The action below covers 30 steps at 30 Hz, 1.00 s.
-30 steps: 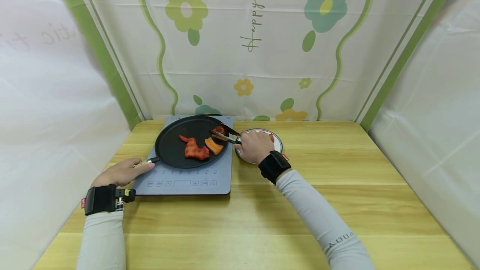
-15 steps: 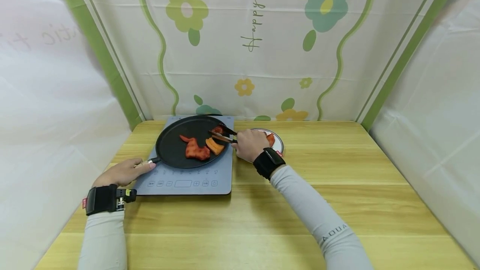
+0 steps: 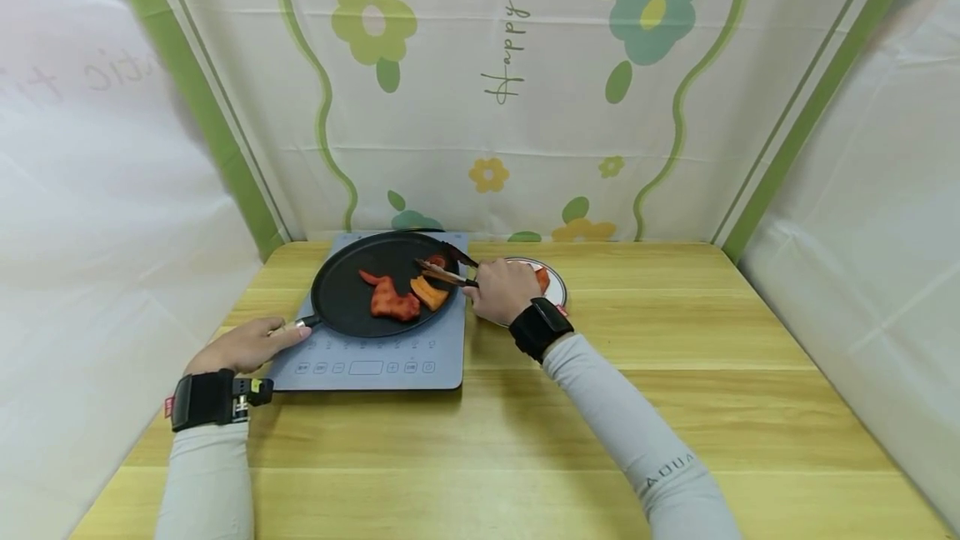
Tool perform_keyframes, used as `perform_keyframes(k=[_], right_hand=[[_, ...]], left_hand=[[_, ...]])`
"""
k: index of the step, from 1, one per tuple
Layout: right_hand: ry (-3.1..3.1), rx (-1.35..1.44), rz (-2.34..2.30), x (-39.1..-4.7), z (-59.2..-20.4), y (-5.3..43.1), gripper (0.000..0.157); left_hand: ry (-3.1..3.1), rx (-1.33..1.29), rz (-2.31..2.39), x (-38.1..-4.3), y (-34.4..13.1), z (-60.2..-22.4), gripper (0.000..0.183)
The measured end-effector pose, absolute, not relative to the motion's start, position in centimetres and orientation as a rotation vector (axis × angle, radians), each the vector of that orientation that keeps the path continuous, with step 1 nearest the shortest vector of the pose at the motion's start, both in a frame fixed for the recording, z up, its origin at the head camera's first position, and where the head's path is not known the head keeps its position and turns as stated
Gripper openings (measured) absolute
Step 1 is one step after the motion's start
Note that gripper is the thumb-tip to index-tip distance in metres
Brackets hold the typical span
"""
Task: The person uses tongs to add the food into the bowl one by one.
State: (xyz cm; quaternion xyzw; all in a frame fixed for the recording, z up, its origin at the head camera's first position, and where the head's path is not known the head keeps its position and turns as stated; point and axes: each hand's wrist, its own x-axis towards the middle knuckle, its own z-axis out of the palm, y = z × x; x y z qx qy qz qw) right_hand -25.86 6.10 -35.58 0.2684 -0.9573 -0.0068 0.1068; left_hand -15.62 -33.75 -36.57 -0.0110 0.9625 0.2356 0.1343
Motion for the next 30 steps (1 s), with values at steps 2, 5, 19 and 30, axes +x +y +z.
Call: perform_keyframes(k=[2,5,19,30], right_hand=[[-2.81,0.778,-0.019,-25.7,-35.5,6.4,0.043],[-2.79,0.77,-0.027,-25.4,-35.5,6.8,0.045],[-2.753,0.787,0.077,-23.6,-35.2,8.7,0.043],[-2.729,0.783,0.085,-22.5,-35.0,10.1,0.046]], left_hand=[[2.794,-0.027,0.68,-15.6,-33.7,-36.5,0.066],[2.799,-0.021,0.675,-15.6,-33.6,-36.4,0.069],[2.793,-0.051,0.674,-15.6,-33.7,-36.6,0.063],[2.788,-0.042,0.691,-15.4,-33.6,-36.3,0.065]])
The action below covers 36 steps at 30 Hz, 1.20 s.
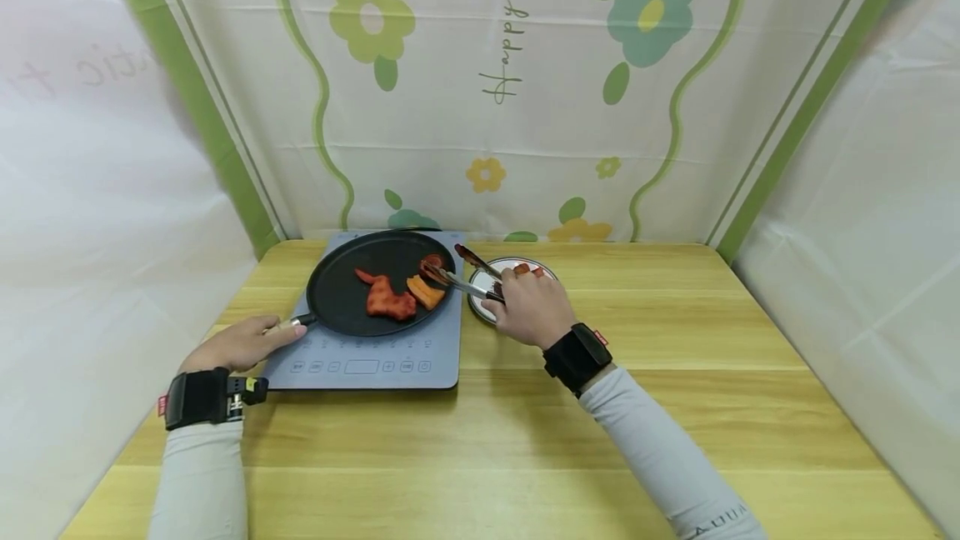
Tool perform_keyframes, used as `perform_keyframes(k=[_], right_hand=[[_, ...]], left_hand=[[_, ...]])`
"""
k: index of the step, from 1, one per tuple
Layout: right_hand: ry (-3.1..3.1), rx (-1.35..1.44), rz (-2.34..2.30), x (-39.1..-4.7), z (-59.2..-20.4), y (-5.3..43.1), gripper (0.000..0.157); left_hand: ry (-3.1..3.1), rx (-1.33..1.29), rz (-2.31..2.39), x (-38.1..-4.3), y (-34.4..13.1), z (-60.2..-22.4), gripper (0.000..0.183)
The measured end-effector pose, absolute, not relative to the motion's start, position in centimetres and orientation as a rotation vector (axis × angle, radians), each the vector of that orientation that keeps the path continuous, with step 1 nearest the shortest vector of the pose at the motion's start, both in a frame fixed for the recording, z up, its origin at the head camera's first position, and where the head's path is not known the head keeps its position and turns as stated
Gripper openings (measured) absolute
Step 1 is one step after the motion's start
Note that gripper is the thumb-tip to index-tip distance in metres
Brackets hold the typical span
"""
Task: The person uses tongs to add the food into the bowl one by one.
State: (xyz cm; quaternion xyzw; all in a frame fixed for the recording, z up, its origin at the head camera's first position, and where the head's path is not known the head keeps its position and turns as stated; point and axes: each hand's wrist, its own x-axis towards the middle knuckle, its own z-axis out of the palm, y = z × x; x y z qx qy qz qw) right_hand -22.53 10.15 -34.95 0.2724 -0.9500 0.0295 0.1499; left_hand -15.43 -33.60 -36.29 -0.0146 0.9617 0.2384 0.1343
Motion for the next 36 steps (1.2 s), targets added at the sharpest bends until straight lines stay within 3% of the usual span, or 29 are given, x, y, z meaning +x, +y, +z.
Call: perform_keyframes(k=[30,36], right_hand=[[-2.775,0.759,0.101,-20.2,-36.9,13.6,0.059],[-2.786,0.753,0.082,-20.4,-37.5,14.4,0.051]], left_hand=[[2.811,-0.014,0.683,-15.4,-33.6,-36.2,0.064],[2.815,-0.009,0.687,-15.4,-33.6,-36.4,0.065]])
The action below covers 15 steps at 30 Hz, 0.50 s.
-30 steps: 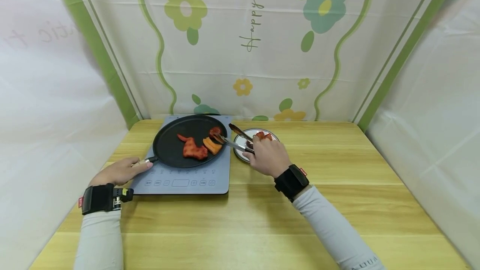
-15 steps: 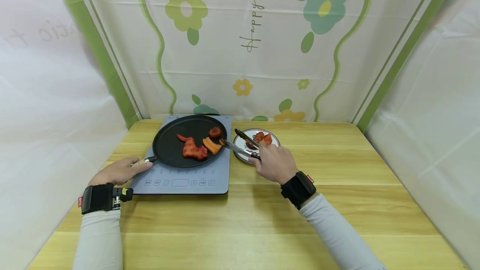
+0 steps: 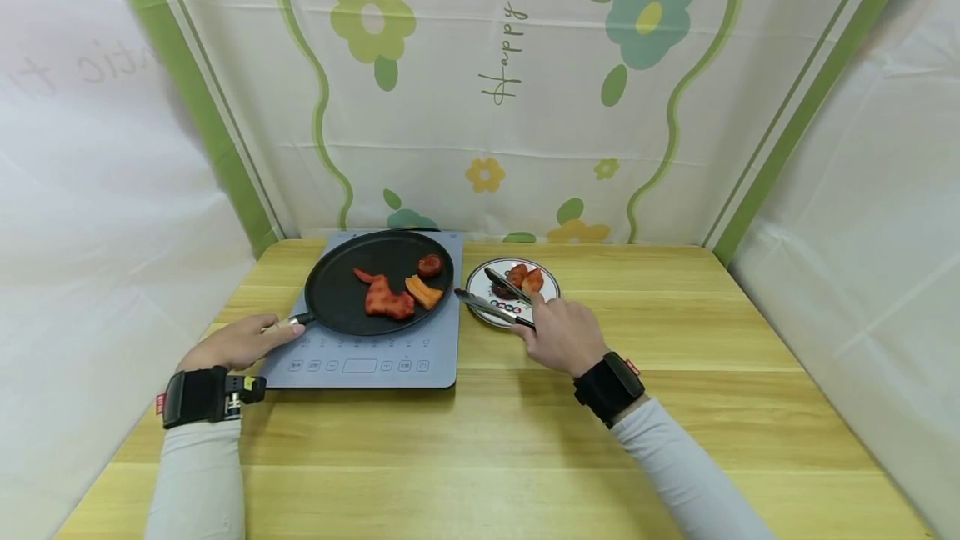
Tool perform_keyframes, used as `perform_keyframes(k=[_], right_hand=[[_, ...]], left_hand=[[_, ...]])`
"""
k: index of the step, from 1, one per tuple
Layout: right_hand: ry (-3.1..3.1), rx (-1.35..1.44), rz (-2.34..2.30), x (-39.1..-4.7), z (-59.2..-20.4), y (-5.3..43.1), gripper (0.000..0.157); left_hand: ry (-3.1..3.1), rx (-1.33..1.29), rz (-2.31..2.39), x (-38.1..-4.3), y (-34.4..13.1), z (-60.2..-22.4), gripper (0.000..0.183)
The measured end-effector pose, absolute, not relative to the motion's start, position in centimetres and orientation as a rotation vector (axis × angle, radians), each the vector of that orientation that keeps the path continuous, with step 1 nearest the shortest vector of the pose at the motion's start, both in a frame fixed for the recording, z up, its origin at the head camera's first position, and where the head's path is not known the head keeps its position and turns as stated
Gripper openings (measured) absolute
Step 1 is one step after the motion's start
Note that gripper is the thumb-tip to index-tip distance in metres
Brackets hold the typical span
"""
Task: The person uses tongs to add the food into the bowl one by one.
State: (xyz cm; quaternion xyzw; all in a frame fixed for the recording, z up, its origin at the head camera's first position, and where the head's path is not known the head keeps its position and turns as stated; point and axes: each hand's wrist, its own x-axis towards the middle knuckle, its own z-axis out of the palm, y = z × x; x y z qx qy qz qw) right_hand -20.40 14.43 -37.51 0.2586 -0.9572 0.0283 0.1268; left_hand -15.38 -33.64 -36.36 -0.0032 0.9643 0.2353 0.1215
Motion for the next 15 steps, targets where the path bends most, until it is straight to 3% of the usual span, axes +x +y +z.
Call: perform_keyframes(k=[15], right_hand=[[-2.803,0.722,0.076,-20.6,-38.4,16.1,0.048]], left_hand=[[2.802,-0.018,0.679,-15.4,-33.6,-36.4,0.073]])
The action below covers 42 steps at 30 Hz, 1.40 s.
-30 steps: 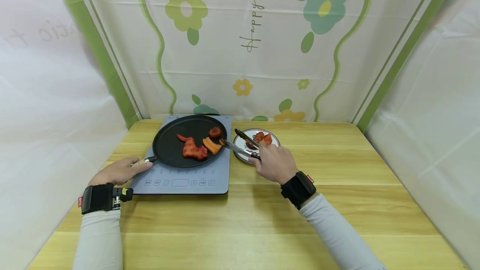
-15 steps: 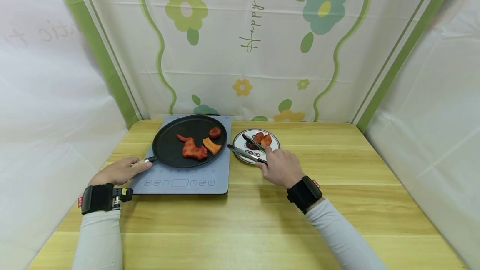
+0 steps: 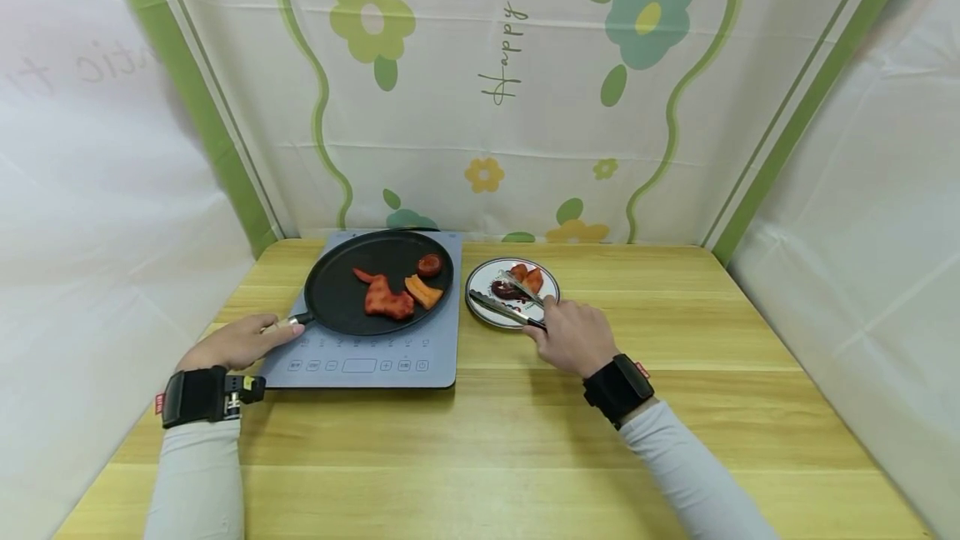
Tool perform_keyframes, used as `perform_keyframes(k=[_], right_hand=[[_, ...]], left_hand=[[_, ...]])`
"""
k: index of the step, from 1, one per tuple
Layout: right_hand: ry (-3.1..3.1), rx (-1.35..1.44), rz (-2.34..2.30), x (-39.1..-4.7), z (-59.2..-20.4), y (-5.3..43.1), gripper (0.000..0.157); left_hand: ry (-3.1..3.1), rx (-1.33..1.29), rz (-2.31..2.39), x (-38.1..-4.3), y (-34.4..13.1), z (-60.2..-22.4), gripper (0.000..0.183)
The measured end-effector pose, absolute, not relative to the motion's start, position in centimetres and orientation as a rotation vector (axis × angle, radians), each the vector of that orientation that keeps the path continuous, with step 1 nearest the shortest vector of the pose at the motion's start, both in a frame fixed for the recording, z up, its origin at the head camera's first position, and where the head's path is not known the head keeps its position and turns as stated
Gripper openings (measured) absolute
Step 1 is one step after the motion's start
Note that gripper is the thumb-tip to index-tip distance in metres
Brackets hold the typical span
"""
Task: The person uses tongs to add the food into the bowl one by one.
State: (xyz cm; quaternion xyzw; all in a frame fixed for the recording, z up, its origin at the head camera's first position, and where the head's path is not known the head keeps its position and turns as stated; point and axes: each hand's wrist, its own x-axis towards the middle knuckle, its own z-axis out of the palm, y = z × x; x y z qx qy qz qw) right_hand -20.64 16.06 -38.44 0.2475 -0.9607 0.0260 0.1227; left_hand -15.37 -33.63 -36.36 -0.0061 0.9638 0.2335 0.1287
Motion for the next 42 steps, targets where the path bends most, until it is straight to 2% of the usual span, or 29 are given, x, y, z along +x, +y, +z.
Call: perform_keyframes(k=[6,13,35,42], right_hand=[[-2.84,0.688,0.057,-20.8,-38.8,16.8,0.061],[-2.85,0.652,0.082,-20.7,-39.1,17.3,0.05],[-2.833,0.658,0.018,-20.9,-40.4,17.2,0.052],[-2.811,0.693,0.02,-21.0,-40.5,16.6,0.044]], left_hand=[[2.805,-0.014,0.683,-15.5,-33.7,-36.4,0.071],[2.797,-0.016,0.683,-15.3,-33.6,-36.3,0.068],[2.801,-0.017,0.707,-15.3,-33.5,-36.5,0.057],[2.802,-0.04,0.676,-15.4,-33.6,-36.5,0.058]])
